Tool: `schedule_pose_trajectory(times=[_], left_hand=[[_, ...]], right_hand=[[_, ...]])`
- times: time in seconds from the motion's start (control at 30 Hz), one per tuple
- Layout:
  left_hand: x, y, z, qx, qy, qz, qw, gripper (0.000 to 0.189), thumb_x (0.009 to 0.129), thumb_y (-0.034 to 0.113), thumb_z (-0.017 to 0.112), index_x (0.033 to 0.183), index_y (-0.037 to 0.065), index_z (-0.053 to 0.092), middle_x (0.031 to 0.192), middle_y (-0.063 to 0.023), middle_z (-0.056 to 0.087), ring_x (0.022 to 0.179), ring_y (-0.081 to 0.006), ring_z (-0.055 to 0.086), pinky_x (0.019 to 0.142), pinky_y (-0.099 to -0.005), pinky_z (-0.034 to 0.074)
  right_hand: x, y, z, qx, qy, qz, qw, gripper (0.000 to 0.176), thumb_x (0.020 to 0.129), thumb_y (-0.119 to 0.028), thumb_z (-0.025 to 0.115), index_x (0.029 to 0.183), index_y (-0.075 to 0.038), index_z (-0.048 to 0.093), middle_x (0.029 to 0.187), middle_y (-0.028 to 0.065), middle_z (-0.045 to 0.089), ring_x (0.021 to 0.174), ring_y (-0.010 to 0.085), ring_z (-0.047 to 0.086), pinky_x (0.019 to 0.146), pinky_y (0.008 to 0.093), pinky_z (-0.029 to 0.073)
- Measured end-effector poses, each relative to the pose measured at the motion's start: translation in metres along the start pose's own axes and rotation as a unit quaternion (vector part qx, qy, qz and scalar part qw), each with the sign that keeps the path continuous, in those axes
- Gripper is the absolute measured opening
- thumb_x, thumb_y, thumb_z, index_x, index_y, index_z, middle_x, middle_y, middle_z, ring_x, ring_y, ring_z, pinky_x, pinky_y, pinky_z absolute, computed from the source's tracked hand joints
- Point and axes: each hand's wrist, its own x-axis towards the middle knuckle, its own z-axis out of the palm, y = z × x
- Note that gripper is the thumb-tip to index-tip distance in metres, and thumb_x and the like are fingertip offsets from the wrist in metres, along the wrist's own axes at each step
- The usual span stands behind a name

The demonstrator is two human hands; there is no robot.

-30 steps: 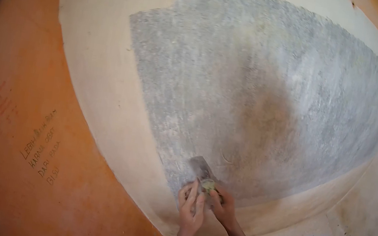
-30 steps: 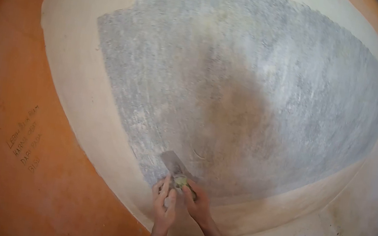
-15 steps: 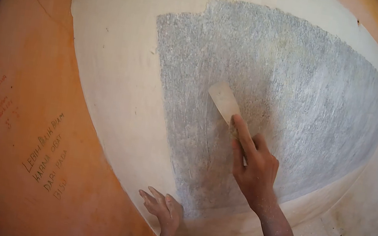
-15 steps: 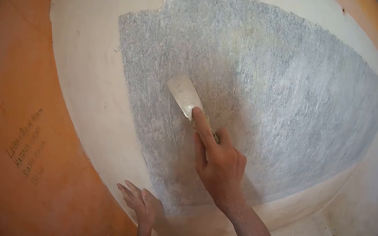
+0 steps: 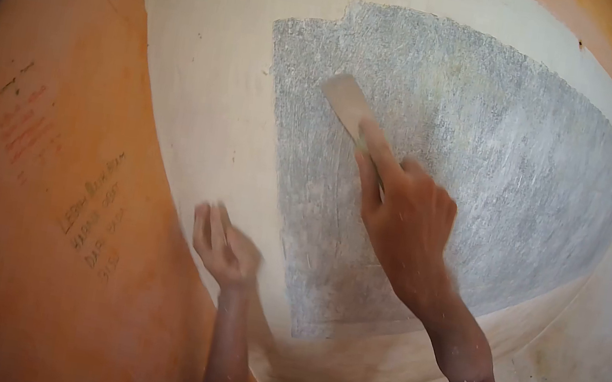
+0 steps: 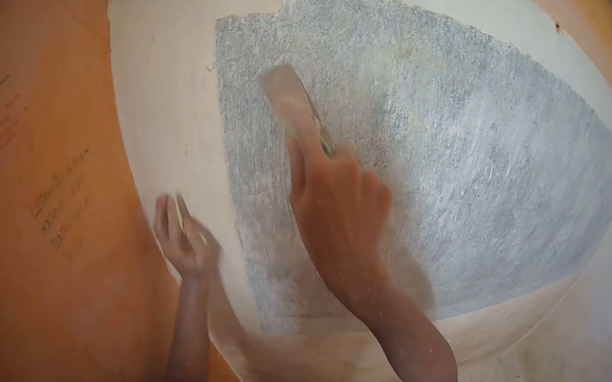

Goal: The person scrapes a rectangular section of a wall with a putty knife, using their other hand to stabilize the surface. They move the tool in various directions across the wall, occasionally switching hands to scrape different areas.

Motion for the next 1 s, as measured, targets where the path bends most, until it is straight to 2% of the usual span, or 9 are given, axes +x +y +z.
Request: schedule_pose_trajectory(times=[0.2, 0.27, 0.47, 0.57, 0.7, 0.8, 0.87, 0.97, 1.0], left_hand=[[0.011, -0.046, -0.015, 0.127, -0.048, 0.14, 0.981, 0.045, 0.09, 0.002, 0.043, 0.13, -0.002, 0.062, 0.14, -0.0252, 0.051, 0.133, -0.0413, 0.047, 0.109, -0.0523, 0.039], [0.003, -0.059, -0.021, 0.119, -0.058, 0.142, 0.981, 0.047, 0.089, 0.002, 0.042, 0.131, -0.002, 0.061, 0.141, -0.0246, 0.051, 0.133, -0.0418, 0.047, 0.11, -0.053, 0.037], [0.001, -0.061, -0.025, 0.111, -0.087, 0.148, 0.979, 0.052, 0.085, 0.002, 0.042, 0.134, -0.002, 0.059, 0.145, -0.0247, 0.048, 0.137, -0.0436, 0.044, 0.112, -0.0539, 0.035], [0.004, -0.062, -0.024, 0.098, -0.084, 0.16, 0.979, 0.053, 0.084, 0.002, 0.043, 0.135, -0.002, 0.058, 0.145, -0.0247, 0.048, 0.136, -0.0443, 0.044, 0.112, -0.0544, 0.035], [0.003, -0.059, -0.026, 0.114, -0.091, 0.158, 0.977, 0.053, 0.084, 0.003, 0.043, 0.135, -0.002, 0.058, 0.146, -0.0248, 0.047, 0.136, -0.0443, 0.044, 0.112, -0.0548, 0.035], [0.003, -0.061, -0.025, 0.107, -0.084, 0.168, 0.976, 0.054, 0.083, 0.002, 0.042, 0.135, -0.002, 0.057, 0.146, -0.0248, 0.047, 0.136, -0.0442, 0.044, 0.112, -0.055, 0.034], [-0.001, -0.063, -0.027, 0.109, -0.084, 0.164, 0.977, 0.054, 0.083, 0.002, 0.042, 0.135, -0.002, 0.057, 0.145, -0.0247, 0.047, 0.136, -0.044, 0.044, 0.112, -0.0552, 0.034], [0.003, -0.062, -0.025, 0.116, -0.089, 0.162, 0.976, 0.054, 0.084, 0.002, 0.042, 0.136, -0.001, 0.057, 0.145, -0.0245, 0.048, 0.136, -0.0437, 0.044, 0.113, -0.0552, 0.034], [0.001, -0.062, -0.026, 0.117, -0.093, 0.161, 0.976, 0.054, 0.084, 0.002, 0.042, 0.136, -0.001, 0.057, 0.145, -0.0244, 0.048, 0.136, -0.0434, 0.044, 0.113, -0.055, 0.034]], right_hand=[[0.024, -0.003, -0.017, 0.03, 0.006, -0.007, 1.0, 0.034, 0.099, -0.031, 0.06, 0.131, -0.023, 0.064, 0.055, 0.0072, 0.056, 0.042, 0.0194, 0.054, 0.041, 0.0362, 0.04], [0.031, -0.004, -0.022, 0.018, -0.062, 0.005, 0.998, 0.035, 0.101, -0.029, 0.054, 0.134, -0.019, 0.06, 0.059, 0.0111, 0.063, 0.052, 0.0267, 0.065, 0.047, 0.04, 0.049], [0.057, -0.02, -0.027, -0.015, -0.069, 0.006, 0.997, 0.032, 0.102, -0.025, 0.051, 0.13, -0.015, 0.062, 0.067, 0.0135, 0.068, 0.063, 0.027, 0.07, 0.055, 0.0412, 0.052], [0.048, -0.01, -0.014, -0.001, 0.0, 0.0, 1.0, 0.033, 0.103, -0.033, 0.052, 0.133, -0.027, 0.063, 0.059, 0.0084, 0.064, 0.047, 0.0192, 0.06, 0.046, 0.035, 0.048], [0.06, -0.014, -0.009, -0.004, 0.039, -0.004, 0.999, 0.033, 0.102, -0.033, 0.052, 0.133, -0.028, 0.063, 0.06, 0.0087, 0.064, 0.047, 0.0189, 0.06, 0.048, 0.036, 0.049], [0.053, -0.016, -0.021, 0.027, 0.009, 0.004, 1.0, 0.034, 0.102, -0.034, 0.052, 0.133, -0.026, 0.063, 0.06, 0.0099, 0.064, 0.049, 0.0217, 0.061, 0.05, 0.0378, 0.051], [0.054, -0.018, -0.027, 0.071, -0.087, 0.05, 0.992, 0.03, 0.101, -0.026, 0.053, 0.128, -0.019, 0.064, 0.07, 0.0157, 0.068, 0.068, 0.0318, 0.07, 0.063, 0.0449, 0.054], [0.068, -0.021, -0.009, 0.071, 0.048, 0.004, 0.996, 0.033, 0.1, -0.032, 0.054, 0.129, -0.021, 0.067, 0.064, 0.0138, 0.066, 0.057, 0.0287, 0.067, 0.056, 0.0407, 0.054], [0.066, -0.022, -0.01, 0.073, 0.044, 0.006, 0.996, 0.033, 0.1, -0.032, 0.054, 0.129, -0.021, 0.067, 0.064, 0.0138, 0.066, 0.057, 0.0287, 0.067, 0.056, 0.0407, 0.054]])
